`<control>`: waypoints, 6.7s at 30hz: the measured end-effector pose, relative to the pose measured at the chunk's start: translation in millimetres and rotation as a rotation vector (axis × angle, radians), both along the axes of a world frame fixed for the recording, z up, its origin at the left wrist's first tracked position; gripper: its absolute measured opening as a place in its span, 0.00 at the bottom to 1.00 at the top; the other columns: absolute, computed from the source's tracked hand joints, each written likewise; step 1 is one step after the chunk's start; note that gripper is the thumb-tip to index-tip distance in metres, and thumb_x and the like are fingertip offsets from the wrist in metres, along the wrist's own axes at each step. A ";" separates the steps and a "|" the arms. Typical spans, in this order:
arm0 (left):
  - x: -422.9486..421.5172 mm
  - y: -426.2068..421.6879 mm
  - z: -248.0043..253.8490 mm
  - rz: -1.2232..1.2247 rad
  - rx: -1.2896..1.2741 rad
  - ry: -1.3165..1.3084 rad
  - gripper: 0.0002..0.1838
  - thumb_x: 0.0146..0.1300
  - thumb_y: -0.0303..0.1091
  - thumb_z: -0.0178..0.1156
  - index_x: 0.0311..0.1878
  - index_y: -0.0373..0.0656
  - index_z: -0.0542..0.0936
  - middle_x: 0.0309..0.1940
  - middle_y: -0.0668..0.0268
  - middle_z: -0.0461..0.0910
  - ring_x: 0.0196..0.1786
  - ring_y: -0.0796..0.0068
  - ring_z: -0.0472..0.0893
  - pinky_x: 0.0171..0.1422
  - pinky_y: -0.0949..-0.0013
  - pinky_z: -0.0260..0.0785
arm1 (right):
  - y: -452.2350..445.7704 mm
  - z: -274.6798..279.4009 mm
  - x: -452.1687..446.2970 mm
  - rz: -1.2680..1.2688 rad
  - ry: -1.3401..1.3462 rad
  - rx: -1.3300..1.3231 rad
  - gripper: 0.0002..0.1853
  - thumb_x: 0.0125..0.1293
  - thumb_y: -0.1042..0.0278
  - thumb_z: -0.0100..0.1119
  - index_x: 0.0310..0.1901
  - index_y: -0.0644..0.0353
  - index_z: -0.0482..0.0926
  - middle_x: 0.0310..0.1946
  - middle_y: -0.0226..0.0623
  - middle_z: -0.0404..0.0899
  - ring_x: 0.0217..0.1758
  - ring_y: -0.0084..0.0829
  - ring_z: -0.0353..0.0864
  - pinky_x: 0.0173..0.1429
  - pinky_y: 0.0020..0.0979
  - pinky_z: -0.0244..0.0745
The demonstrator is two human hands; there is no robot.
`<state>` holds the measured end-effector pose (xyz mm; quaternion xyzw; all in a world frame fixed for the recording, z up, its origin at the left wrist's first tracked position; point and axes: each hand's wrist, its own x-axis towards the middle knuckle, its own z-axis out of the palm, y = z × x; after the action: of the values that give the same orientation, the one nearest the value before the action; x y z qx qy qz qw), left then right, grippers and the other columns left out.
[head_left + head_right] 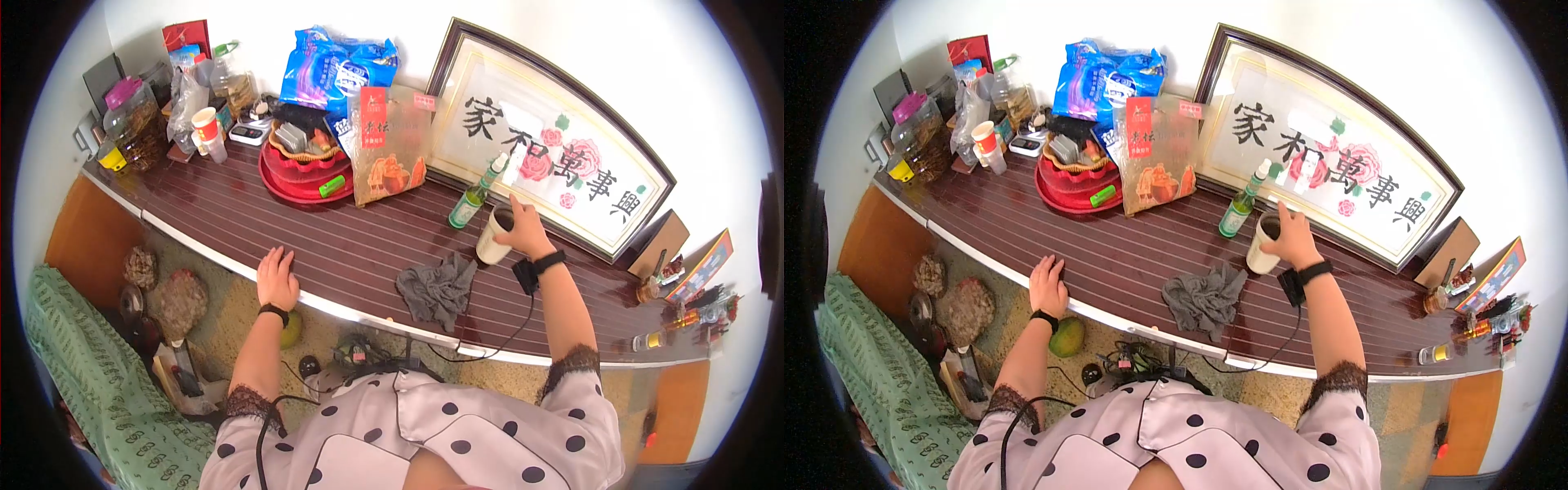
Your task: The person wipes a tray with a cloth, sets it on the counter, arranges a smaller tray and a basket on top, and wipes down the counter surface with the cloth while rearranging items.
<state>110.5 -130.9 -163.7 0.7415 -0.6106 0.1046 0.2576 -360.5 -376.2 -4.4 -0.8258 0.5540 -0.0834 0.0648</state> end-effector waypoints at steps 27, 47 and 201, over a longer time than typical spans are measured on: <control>61.0 -3.7 28.1 -0.378 0.015 0.020 0.28 0.51 0.36 0.55 0.58 0.43 0.73 0.60 0.52 0.69 0.66 0.51 0.66 0.73 0.40 0.48 | -47.1 203.6 227.8 0.188 -0.288 -0.445 0.46 0.42 0.52 0.67 0.66 0.59 0.64 0.50 0.61 0.70 0.57 0.54 0.69 0.61 0.42 0.68; 61.0 -10.1 33.1 -0.335 0.053 0.029 0.27 0.46 0.38 0.56 0.54 0.47 0.76 0.58 0.57 0.71 0.64 0.57 0.69 0.72 0.43 0.50 | -217.2 162.8 318.4 0.120 0.036 -0.659 0.47 0.43 0.50 0.68 0.69 0.49 0.61 0.51 0.58 0.70 0.56 0.54 0.71 0.62 0.45 0.68; 65.3 -2.9 18.9 -0.345 0.009 0.030 0.24 0.52 0.35 0.55 0.56 0.47 0.75 0.60 0.58 0.70 0.66 0.58 0.66 0.72 0.47 0.53 | -37.7 118.3 410.7 0.589 0.374 -0.605 0.10 0.57 0.69 0.58 0.41 0.48 0.81 0.39 0.33 0.79 0.51 0.37 0.78 0.68 0.63 0.53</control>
<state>175.7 -133.9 -144.8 0.6285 -0.7253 0.0450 0.2773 50.2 -413.9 113.8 -0.9307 0.2489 -0.0688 -0.2593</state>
